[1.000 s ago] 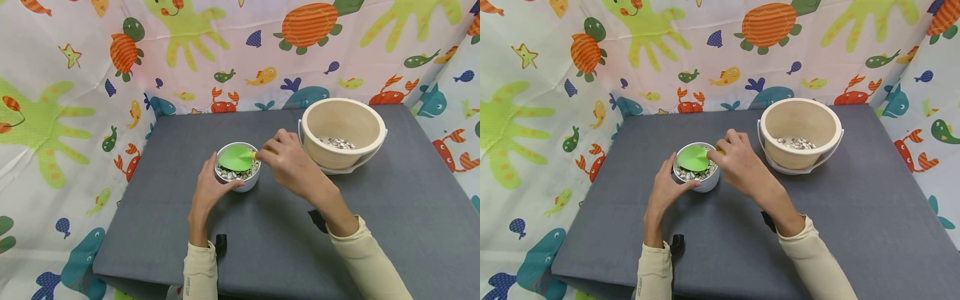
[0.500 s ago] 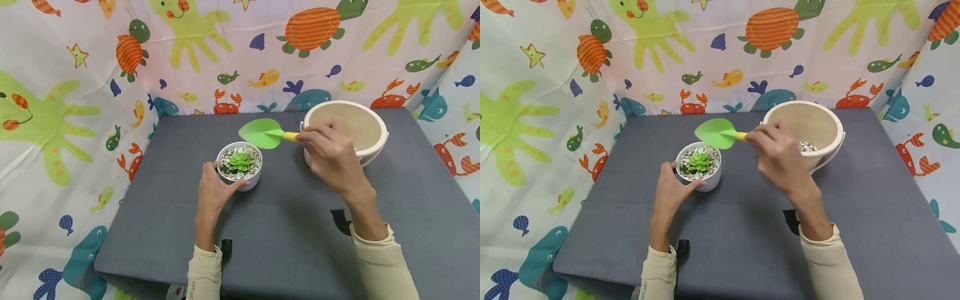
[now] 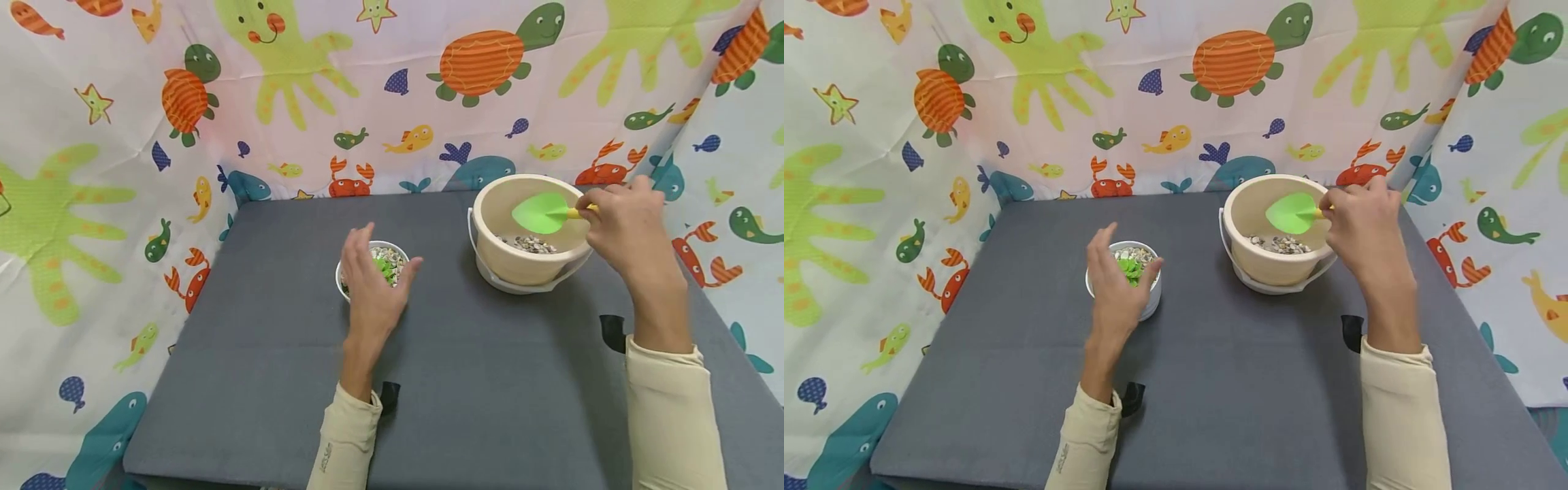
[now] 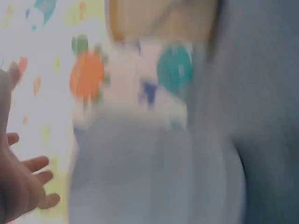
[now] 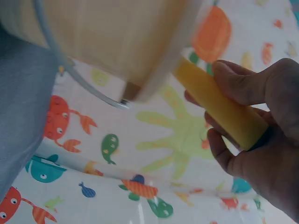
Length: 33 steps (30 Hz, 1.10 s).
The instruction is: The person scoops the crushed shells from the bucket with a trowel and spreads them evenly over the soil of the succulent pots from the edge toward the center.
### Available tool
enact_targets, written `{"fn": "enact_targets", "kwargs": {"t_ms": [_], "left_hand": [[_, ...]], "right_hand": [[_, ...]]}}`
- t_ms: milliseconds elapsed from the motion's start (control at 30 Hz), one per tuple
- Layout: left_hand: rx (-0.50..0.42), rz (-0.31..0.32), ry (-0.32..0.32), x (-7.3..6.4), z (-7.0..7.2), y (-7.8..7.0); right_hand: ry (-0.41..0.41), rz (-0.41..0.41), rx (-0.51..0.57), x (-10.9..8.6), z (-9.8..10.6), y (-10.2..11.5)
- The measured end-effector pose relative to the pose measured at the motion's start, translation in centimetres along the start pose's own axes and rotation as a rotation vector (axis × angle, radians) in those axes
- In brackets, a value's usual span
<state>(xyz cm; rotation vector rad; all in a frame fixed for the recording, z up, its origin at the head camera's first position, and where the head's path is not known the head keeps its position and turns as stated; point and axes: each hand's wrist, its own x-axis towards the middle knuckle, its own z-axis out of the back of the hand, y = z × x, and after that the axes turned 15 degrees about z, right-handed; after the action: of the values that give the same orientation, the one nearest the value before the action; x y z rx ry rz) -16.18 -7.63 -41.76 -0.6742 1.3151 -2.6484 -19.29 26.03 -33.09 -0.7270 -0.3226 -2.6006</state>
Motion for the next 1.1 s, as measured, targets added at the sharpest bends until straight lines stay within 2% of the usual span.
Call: {"fn": "enact_targets", "kwargs": {"t_ms": [67,133,200,333,433,567,867,1100], "left_hand": [[0.032,-0.053,0.022,0.4,-1.6,-2.1],[0.074,-0.098,0.061,0.6,-3.3,-4.0],[0.103,-0.124,0.136,0.6,-5.2,-5.2],[0.119,-0.123,0.318,0.7,-8.7,-6.7],[0.141,-0.106,0.386,0.8,-10.3,-6.9],[0.168,-0.085,0.386,1.0,-11.0,-6.6],[0.123,-0.071,0.416,1.1,-11.0,-6.7],[0.079,-0.064,0.428,1.3,-11.1,-6.8]], "right_hand": [[0.121,-0.003,-0.021,0.5,-1.2,-0.7],[0.207,0.004,-0.02,0.9,-2.4,-1.2],[0.279,-0.008,-0.006,1.1,-3.3,-1.6],[0.354,-0.063,0.058,1.1,-4.2,-2.1],[0.372,-0.079,0.111,1.3,-4.6,-2.4],[0.376,-0.077,0.184,1.8,-5.2,-2.3],[0.329,-0.187,0.32,1.7,-5.2,-2.5],[0.194,-0.293,0.376,1.5,-4.0,-2.1]]}}
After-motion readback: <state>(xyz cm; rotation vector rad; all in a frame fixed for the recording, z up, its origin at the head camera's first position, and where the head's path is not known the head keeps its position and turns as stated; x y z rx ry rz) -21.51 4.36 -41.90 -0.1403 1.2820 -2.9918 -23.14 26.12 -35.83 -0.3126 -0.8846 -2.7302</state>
